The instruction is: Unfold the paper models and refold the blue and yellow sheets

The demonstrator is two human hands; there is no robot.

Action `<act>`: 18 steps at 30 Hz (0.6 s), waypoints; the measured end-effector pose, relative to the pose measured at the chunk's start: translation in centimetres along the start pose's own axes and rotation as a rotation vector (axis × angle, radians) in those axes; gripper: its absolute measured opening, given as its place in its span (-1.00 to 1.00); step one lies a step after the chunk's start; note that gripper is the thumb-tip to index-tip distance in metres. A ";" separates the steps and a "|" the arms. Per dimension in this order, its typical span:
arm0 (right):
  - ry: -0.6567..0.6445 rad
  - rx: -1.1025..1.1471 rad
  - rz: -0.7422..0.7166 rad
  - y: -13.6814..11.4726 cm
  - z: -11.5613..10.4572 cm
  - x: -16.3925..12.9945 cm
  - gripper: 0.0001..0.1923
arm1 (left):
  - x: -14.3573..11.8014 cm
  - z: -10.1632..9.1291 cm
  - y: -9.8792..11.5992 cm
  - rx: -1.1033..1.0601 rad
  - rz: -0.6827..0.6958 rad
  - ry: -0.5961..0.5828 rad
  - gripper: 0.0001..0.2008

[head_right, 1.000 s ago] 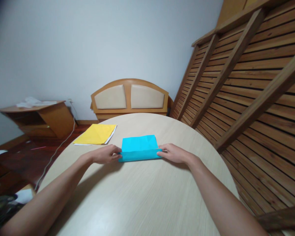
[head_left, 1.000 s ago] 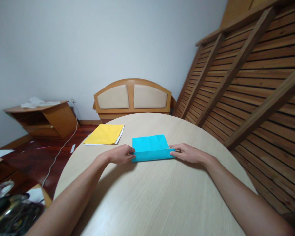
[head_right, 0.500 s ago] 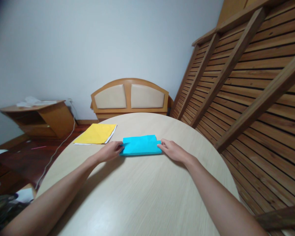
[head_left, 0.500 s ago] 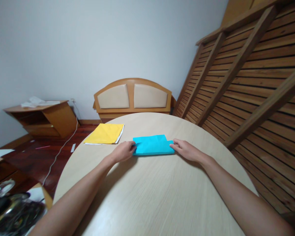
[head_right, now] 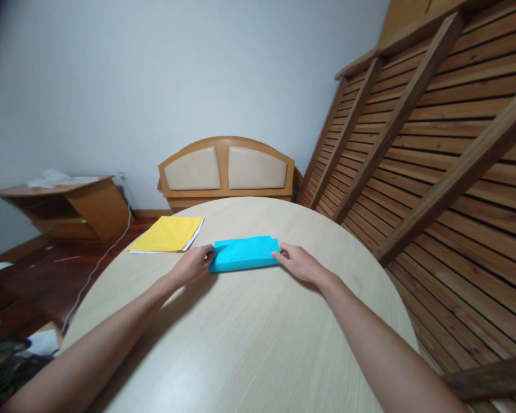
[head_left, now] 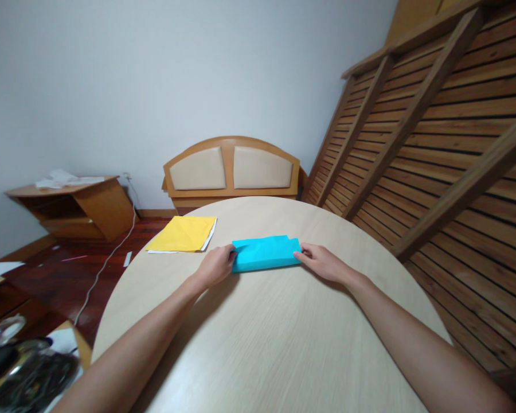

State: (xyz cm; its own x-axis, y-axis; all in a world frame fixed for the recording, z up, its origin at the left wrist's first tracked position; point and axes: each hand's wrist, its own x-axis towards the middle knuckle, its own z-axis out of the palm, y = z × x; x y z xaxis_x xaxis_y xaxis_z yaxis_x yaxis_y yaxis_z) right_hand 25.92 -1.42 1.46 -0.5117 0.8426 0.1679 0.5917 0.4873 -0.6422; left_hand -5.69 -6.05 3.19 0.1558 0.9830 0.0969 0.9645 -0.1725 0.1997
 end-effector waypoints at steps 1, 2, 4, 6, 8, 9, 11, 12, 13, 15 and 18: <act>0.006 -0.014 -0.001 0.1 0.0 0.1 -0.59 | 0.0 0.1 0.0 0.000 -0.010 0.005 -0.77; 0.011 -0.025 -0.001 0.1 0.1 0.2 -0.58 | 0.0 0.1 0.1 -0.003 -0.019 0.007 -0.76; 0.017 -0.037 -0.004 0.3 0.2 0.3 -0.58 | 0.1 0.2 0.2 -0.014 -0.026 0.000 -0.76; 0.021 -0.038 -0.011 0.4 0.3 0.4 -0.58 | 0.0 0.3 0.2 -0.021 -0.024 -0.021 -0.77; 0.026 -0.040 -0.010 0.4 0.4 0.4 -0.58 | 0.0 0.4 0.2 -0.014 -0.024 -0.042 -0.77; 0.032 -0.044 -0.007 0.4 0.5 0.4 -0.58 | 0.0 0.4 0.2 -0.009 -0.024 -0.045 -0.77; 0.052 -0.059 0.001 0.4 0.6 0.4 -0.57 | 0.0 0.5 0.2 -0.004 -0.026 -0.040 -0.76; 0.065 -0.068 0.002 0.4 0.6 0.4 -0.57 | 0.0 0.5 0.2 -0.003 -0.028 -0.038 -0.76; 0.078 -0.077 0.002 0.3 0.7 0.4 -0.57 | 0.0 0.6 0.2 -0.004 -0.031 -0.040 -0.76; 0.107 -0.093 0.000 0.3 0.8 0.4 -0.58 | 0.1 0.8 0.0 -0.013 -0.034 -0.051 -0.77; 0.143 -0.106 -0.001 0.3 1.0 0.5 -0.59 | 0.4 1.0 -0.3 -0.086 -0.028 -0.055 -0.77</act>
State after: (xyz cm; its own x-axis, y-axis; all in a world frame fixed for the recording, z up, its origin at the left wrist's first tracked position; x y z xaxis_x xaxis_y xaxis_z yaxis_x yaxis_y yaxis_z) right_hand 25.27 -1.09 0.62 -0.4229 0.8624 0.2784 0.6576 0.5034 -0.5605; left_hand -5.70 -5.56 2.19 0.1428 0.9891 0.0368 0.9472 -0.1473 0.2846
